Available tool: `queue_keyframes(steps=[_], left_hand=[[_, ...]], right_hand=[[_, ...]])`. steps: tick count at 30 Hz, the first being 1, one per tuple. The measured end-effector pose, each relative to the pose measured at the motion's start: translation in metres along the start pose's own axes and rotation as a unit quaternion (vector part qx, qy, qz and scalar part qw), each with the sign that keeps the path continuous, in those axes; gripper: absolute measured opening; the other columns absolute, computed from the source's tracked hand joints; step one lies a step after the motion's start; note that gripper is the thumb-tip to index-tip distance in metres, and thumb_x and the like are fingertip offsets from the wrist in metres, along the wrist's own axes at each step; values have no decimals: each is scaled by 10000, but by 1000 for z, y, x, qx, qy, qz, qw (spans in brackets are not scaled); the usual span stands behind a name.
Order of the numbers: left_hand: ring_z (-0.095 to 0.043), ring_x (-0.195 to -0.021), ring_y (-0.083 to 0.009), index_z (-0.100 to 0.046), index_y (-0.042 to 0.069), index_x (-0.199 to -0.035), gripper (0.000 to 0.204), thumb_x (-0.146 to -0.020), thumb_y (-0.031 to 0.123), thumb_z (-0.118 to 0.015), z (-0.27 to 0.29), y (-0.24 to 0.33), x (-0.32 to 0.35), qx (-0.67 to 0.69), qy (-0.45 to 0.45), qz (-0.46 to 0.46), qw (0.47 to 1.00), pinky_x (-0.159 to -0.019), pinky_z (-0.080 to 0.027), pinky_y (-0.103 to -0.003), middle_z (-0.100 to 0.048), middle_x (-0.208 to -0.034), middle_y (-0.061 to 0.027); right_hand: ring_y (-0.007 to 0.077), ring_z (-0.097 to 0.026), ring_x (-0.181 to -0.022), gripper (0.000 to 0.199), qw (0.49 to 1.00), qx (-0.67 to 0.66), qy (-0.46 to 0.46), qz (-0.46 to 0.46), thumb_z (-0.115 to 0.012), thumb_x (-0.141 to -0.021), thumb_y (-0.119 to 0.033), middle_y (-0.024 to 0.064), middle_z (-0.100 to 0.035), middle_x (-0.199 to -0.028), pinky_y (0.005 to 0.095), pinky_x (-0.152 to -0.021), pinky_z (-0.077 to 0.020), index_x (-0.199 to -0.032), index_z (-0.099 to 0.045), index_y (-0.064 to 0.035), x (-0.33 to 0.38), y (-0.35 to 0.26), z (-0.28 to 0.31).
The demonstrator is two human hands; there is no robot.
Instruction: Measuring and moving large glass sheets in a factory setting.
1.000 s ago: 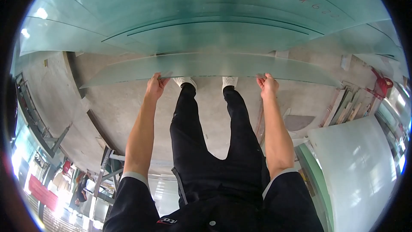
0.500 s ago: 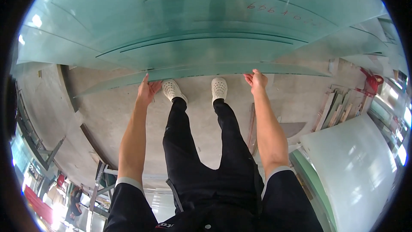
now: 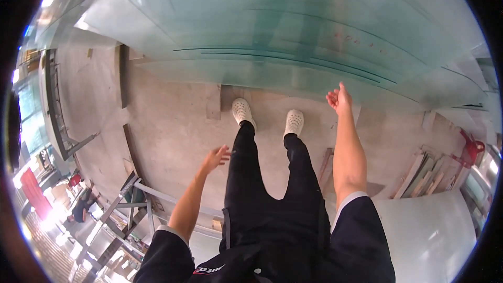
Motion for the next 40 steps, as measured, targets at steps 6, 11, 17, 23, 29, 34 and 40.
queue_keyframes(steps=[6, 11, 17, 23, 29, 34, 40], left_hand=[[-688, -960, -226, -588, 1, -1266, 604, -979, 528, -508, 25, -85, 142, 133, 113, 16, 984, -802, -546, -367, -703, -1136, -137], [-684, -938, -216, -606, 3, -1204, 524, -1003, 474, -495, 33, -105, 214, 218, 133, -21, 967, -775, -538, -347, -706, -1119, -116], [-677, -853, -172, -635, -6, -1148, 528, -992, 485, -516, 43, -202, 249, 372, 190, -92, 904, -686, -544, -316, -713, -1059, -102], [-686, -775, -173, -629, 28, -1176, 514, -973, 491, -539, 66, -363, 216, 522, 203, -29, 828, -651, -548, -341, -728, -1014, -76], [-692, -797, -185, -586, 40, -1254, 477, -997, 434, -508, 145, -503, 241, 639, 258, 76, 721, -665, -554, -345, -724, -1042, -76], [-695, -794, -188, -568, 45, -1273, 469, -1010, 424, -481, 260, -563, 277, 670, 330, 7, 665, -667, -555, -339, -724, -1047, -80], [-694, -771, -189, -589, 32, -1204, 415, -1004, 389, -520, 353, -607, 273, 724, 335, 38, 602, -648, -553, -325, -723, -1031, -90]], right_hand=[[231, -657, -552, 403, 983, 176, -8, 55, -589, -923, -462, 91, -675, -718, 344, -443, -517, -936, -602, -59, 88, 63, 13], [209, -662, -561, 349, 809, 570, -105, 102, -555, -937, -349, 109, -689, -699, 370, -481, -528, -863, -676, -30, 159, 126, 11], [224, -680, -577, 245, 740, 644, -178, 75, -590, -911, -262, 125, -708, -803, 357, -454, -543, -1025, -630, -48, 239, 199, -75], [246, -687, -598, 231, 689, 674, -177, 200, -573, -890, -202, 151, -698, -817, 341, -468, -550, -1025, -628, -22, 362, 222, -239], [204, -659, -556, 256, 640, 641, -260, 333, -575, -952, -254, 122, -690, -761, 332, -440, -512, -1010, -639, -13, 495, 285, -438], [177, -651, -548, 290, 570, 620, -364, 398, -588, -962, -289, 111, -702, -785, 317, -452, -510, -1018, -651, -12, 596, 380, -568], [236, -672, -588, 282, 574, 688, -331, 296, -629, -939, -277, 131, -695, -801, 337, -489, -521, -1080, -631, -33, 577, 468, -663]])
Point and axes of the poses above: each hand's wrist, its own x-axis away from the middle knuckle, its own z-axis out of the back of the hand, y = z × x, the point moved 2 cm from there along -x, towards the middle knuckle
